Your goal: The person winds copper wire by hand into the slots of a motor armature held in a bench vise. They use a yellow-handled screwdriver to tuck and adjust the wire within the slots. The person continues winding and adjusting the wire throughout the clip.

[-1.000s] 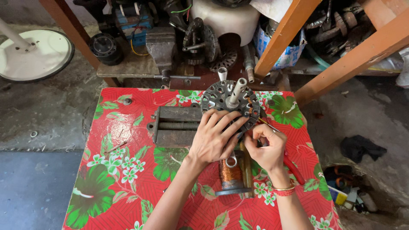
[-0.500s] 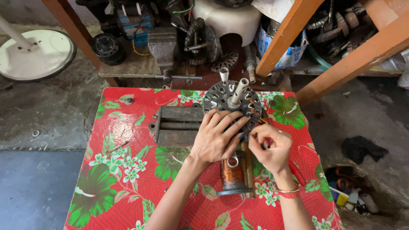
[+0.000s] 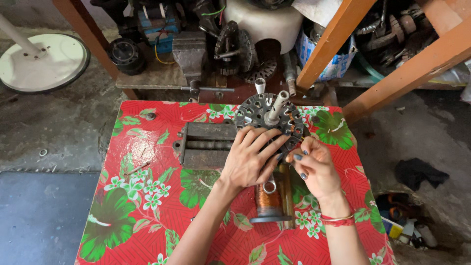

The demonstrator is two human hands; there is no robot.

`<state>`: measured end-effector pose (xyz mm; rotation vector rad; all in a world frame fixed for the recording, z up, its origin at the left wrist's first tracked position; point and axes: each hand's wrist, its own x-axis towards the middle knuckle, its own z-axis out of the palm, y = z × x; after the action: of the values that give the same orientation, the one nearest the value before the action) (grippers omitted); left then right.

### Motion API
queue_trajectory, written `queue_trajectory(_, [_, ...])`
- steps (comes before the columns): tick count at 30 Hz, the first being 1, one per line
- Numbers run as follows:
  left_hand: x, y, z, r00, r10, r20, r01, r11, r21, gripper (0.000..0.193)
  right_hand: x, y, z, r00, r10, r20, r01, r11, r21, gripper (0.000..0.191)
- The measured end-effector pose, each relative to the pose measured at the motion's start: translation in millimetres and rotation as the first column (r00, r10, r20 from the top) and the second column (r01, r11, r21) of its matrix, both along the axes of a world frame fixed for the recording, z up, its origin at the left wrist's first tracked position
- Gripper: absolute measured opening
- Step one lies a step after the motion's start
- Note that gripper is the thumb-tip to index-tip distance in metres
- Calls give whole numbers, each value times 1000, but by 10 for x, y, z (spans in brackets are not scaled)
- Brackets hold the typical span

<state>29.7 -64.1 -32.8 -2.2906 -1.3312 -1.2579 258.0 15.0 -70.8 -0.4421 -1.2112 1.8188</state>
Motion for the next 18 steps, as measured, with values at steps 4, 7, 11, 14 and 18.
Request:
queue_trajectory(4, [0, 3, 5, 1000, -2, 6, 2, 1000, 3, 51, 113, 33, 75, 989, 70, -127, -75, 997, -34, 15])
queue_trajectory(7, [4, -2, 2, 1000, -7, 12, 7, 1000, -6, 50, 116, -11, 138, 968, 100, -232, -119, 990, -70, 24])
queue_trajectory(11, [4, -1, -4, 1000, -3, 10, 3, 1000, -3, 47, 60, -104, 232, 934, 125, -335, -173, 978, -119, 57])
queue_trajectory(14, [2, 10, -6, 1000, -7, 7, 6, 1000, 5, 46, 0, -148, 295, 924, 132, -358, -186, 975, -120, 74])
queue_trajectory(18, [-2, 7, -6, 999, -26, 35, 27, 998, -48, 52, -37, -183, 367, 923, 87, -375, -149, 979, -139, 83])
